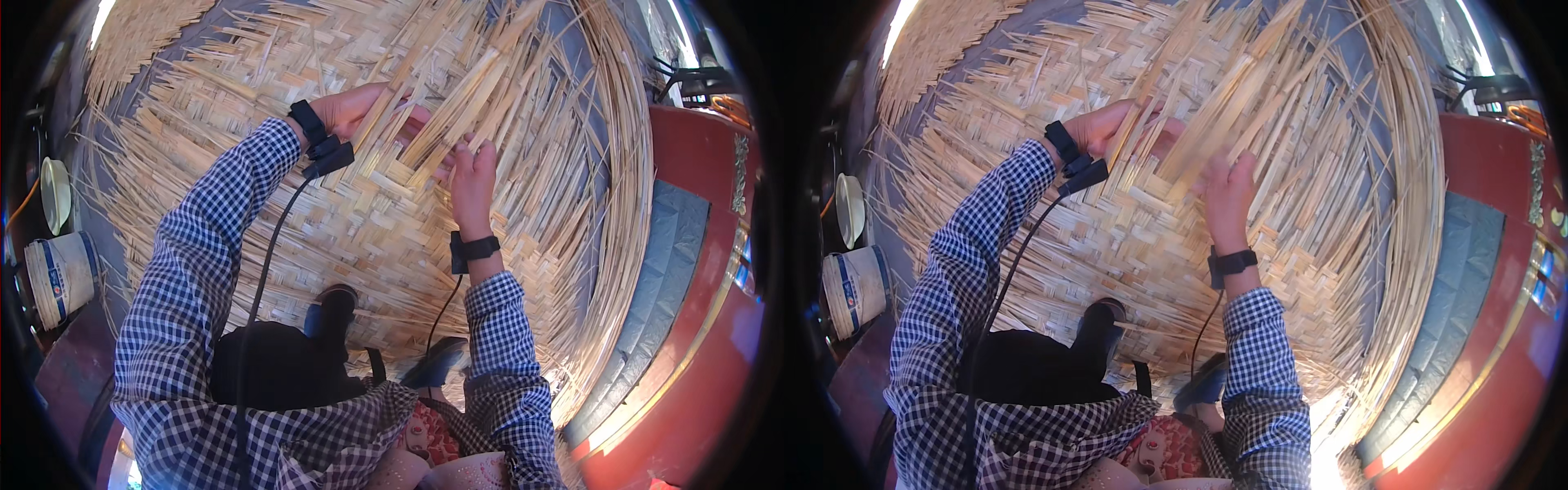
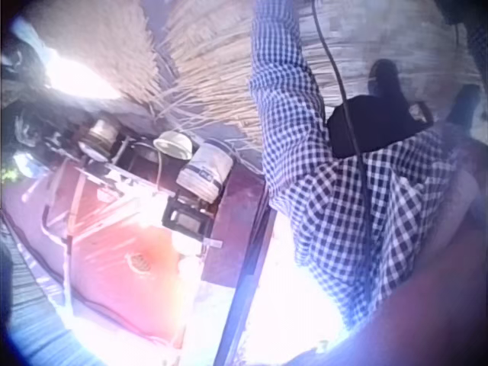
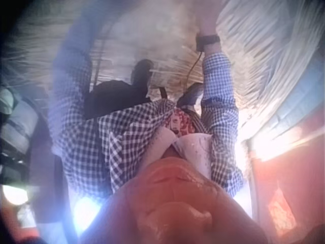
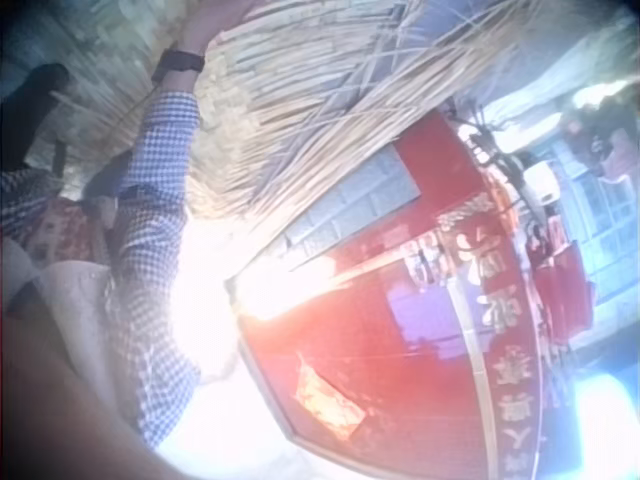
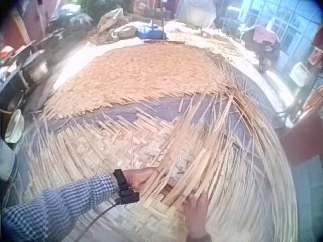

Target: Weaving thin strips of bamboo together to construct a large floor mat.

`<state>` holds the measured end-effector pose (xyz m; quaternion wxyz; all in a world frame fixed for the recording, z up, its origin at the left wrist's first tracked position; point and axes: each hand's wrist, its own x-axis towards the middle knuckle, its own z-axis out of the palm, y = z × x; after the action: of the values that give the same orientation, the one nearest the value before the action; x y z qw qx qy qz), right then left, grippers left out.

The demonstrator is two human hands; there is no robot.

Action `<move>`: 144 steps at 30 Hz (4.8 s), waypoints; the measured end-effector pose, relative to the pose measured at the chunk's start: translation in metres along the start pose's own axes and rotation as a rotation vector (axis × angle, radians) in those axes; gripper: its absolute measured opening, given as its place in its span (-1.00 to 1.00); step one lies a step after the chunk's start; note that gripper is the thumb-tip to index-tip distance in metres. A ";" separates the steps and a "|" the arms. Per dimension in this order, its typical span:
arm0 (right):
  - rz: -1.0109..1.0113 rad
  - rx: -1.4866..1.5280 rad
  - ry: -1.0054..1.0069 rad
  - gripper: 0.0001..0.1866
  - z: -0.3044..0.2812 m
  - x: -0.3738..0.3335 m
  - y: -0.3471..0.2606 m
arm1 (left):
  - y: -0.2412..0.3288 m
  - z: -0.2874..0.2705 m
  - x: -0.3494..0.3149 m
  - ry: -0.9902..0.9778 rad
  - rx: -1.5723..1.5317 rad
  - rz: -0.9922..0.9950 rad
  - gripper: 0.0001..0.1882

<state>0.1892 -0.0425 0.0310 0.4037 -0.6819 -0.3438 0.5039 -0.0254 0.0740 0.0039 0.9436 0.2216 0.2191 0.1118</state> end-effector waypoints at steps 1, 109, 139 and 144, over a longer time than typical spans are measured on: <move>0.018 -0.104 -0.036 -0.73 -0.006 0.009 0.005 | 0.004 0.005 0.004 0.016 0.082 -0.004 -0.38; -0.228 -0.621 -0.111 -0.91 -0.159 -0.109 0.060 | -0.006 -0.068 -0.050 0.540 1.546 0.152 -0.69; -0.702 -0.845 -0.066 -0.84 -0.065 -0.147 0.011 | -0.125 0.070 -0.115 0.790 0.167 0.474 -0.72; -0.695 -0.698 -0.138 -0.84 -0.079 -0.133 0.019 | -0.133 0.082 -0.098 0.655 0.076 0.557 -0.74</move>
<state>0.2321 -0.1839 0.0814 0.2718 -0.5866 -0.7247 0.2384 -0.0584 -0.1030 0.0438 0.7493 0.2596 0.4428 0.4184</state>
